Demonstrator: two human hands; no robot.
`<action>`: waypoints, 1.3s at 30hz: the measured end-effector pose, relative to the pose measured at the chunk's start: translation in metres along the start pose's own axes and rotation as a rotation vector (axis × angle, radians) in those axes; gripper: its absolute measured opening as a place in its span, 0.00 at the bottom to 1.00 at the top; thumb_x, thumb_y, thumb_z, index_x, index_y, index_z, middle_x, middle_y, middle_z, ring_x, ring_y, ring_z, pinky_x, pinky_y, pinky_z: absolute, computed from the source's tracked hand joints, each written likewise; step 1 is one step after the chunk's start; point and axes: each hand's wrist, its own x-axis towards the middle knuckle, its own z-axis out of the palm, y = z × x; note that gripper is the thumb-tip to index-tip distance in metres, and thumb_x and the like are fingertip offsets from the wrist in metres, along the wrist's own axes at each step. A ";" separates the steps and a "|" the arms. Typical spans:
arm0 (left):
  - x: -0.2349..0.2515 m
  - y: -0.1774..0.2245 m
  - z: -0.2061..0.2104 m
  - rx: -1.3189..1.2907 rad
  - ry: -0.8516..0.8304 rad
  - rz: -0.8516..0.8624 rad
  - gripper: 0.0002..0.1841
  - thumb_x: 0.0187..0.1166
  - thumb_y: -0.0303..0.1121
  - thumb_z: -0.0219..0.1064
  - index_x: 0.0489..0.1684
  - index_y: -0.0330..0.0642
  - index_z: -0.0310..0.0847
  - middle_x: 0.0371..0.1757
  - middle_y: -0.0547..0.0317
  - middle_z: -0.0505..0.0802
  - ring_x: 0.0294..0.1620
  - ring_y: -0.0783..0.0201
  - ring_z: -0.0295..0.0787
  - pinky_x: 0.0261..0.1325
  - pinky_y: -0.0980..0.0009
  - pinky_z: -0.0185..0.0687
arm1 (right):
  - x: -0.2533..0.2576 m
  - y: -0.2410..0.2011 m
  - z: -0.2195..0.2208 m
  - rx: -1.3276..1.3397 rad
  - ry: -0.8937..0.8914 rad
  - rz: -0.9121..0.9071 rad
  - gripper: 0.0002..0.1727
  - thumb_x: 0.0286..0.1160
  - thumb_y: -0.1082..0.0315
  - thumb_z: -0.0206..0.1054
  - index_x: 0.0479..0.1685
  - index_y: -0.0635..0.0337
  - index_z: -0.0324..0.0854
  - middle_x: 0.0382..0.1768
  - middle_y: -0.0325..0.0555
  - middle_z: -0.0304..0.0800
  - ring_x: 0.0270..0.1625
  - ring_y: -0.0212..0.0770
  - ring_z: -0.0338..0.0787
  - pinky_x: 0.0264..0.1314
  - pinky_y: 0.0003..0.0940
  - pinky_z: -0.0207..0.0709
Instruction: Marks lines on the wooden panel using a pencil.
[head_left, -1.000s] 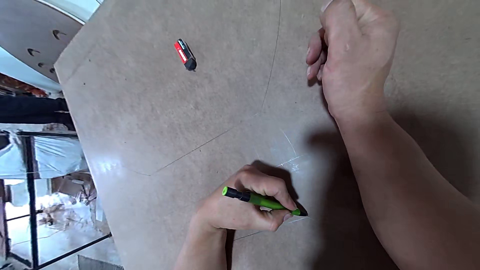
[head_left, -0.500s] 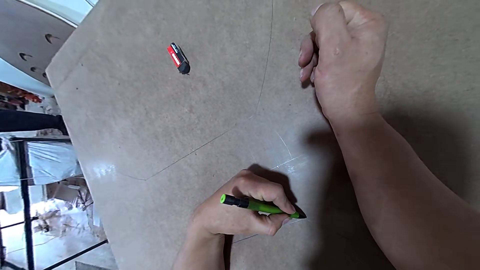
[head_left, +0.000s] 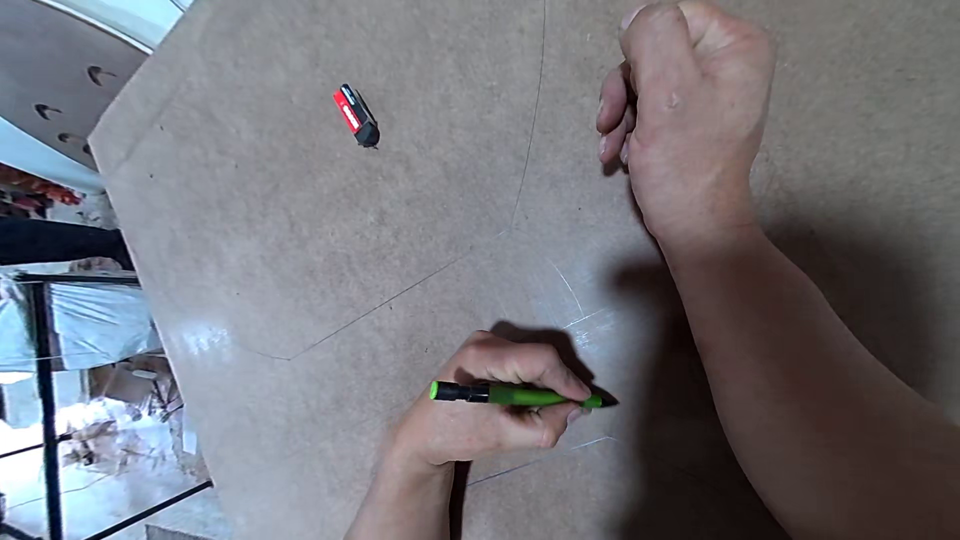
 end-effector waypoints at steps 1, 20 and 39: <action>0.000 -0.001 0.002 -0.008 0.052 0.012 0.05 0.69 0.24 0.78 0.38 0.37 0.92 0.35 0.56 0.97 0.30 0.65 0.94 0.32 0.69 0.94 | 0.000 0.000 0.000 0.004 0.003 -0.001 0.22 0.85 0.68 0.56 0.14 0.51 0.78 0.16 0.35 0.86 0.17 0.33 0.85 0.20 0.31 0.81; -0.016 -0.008 0.004 0.047 -0.072 0.141 0.03 0.72 0.27 0.76 0.38 0.39 0.92 0.38 0.60 0.97 0.39 0.67 0.94 0.42 0.71 0.94 | 0.039 0.100 -0.022 0.342 -0.351 -0.535 0.16 0.91 0.73 0.49 0.39 0.62 0.84 0.31 0.44 0.91 0.30 0.38 0.92 0.28 0.35 0.88; -0.015 -0.006 0.015 0.142 0.252 0.126 0.04 0.73 0.28 0.76 0.40 0.41 0.91 0.37 0.60 0.97 0.34 0.66 0.95 0.36 0.70 0.96 | 0.003 0.005 0.002 0.088 -0.016 -0.077 0.20 0.82 0.75 0.59 0.15 0.58 0.77 0.14 0.42 0.84 0.15 0.36 0.84 0.17 0.30 0.80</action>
